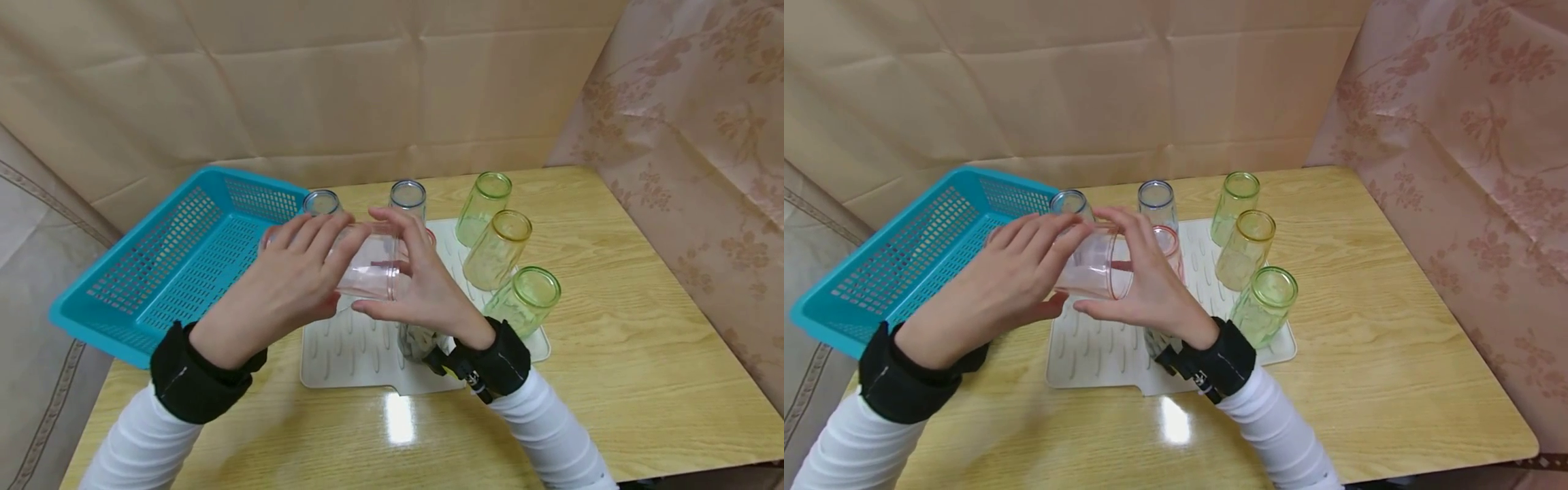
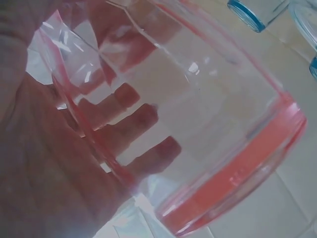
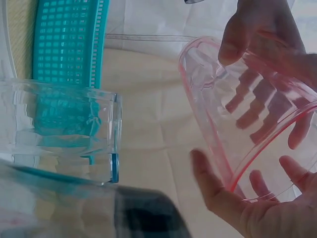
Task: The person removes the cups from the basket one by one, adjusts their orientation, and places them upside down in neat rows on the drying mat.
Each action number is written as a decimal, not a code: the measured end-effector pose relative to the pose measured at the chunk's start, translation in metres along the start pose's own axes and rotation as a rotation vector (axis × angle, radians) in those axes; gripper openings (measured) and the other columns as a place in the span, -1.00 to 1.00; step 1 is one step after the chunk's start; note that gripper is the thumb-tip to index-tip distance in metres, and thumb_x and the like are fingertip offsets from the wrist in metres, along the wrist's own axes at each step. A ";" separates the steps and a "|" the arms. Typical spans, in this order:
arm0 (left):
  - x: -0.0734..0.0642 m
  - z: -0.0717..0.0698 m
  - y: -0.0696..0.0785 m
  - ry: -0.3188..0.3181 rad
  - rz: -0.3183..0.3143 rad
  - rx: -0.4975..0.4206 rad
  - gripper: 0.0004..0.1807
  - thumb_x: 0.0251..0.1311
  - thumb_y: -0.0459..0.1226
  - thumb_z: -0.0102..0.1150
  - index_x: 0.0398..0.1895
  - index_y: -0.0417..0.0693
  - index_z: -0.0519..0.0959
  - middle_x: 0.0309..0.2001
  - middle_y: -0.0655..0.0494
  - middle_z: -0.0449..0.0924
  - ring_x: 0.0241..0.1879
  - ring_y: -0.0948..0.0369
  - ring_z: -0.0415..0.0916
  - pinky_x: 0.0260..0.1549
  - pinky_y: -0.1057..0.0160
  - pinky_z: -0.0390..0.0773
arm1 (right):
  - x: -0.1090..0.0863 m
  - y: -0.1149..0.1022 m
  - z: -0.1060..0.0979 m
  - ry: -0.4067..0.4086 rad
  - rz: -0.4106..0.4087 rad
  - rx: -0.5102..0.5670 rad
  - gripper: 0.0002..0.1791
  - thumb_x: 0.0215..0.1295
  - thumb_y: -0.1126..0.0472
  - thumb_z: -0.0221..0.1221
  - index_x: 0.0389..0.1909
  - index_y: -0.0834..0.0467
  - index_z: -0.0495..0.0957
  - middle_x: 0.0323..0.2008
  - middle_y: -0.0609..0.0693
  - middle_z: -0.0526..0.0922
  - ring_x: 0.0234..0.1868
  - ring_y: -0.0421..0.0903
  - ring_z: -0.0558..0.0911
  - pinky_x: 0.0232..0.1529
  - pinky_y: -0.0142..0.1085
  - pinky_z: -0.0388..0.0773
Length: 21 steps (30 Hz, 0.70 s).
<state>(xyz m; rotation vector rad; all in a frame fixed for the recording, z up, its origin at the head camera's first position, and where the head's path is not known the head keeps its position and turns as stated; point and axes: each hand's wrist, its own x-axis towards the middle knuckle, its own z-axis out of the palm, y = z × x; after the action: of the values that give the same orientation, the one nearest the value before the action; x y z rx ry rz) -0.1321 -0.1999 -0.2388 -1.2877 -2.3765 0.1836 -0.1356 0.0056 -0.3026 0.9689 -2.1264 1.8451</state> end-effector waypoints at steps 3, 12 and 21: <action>0.001 -0.001 0.002 0.006 0.000 -0.013 0.00 -0.20 -0.12 0.52 0.29 -0.19 0.14 0.16 -0.24 0.35 0.12 -0.14 0.34 0.16 -0.10 0.33 | -0.003 0.001 -0.001 0.020 0.014 -0.007 0.01 -0.18 0.39 0.51 0.33 0.16 0.15 0.26 0.02 0.24 0.17 -0.06 0.36 -0.09 -0.12 0.58; 0.003 -0.002 0.005 -0.037 -0.011 -0.138 0.08 -0.20 -0.09 0.58 0.36 -0.11 0.10 0.24 -0.22 0.30 0.20 -0.15 0.27 0.20 -0.12 0.26 | -0.011 -0.001 -0.006 0.046 0.012 -0.026 -0.04 -0.18 0.39 0.50 0.28 0.19 0.19 0.20 0.01 0.31 0.10 -0.02 0.40 -0.13 -0.09 0.60; -0.008 0.002 -0.014 0.021 -0.056 -0.358 0.30 -0.35 0.03 0.64 0.46 -0.06 0.01 0.36 -0.23 0.16 0.31 -0.14 0.15 0.18 -0.21 0.27 | -0.025 -0.005 -0.018 0.083 0.009 0.041 -0.03 -0.22 0.53 0.45 0.27 0.26 0.16 0.23 0.05 0.29 0.15 0.01 0.37 -0.06 -0.05 0.58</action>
<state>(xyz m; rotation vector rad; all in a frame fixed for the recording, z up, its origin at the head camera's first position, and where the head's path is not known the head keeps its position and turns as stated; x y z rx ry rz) -0.1398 -0.2149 -0.2383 -1.3634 -2.5002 -0.2839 -0.1182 0.0312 -0.3072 0.8765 -2.0565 1.9050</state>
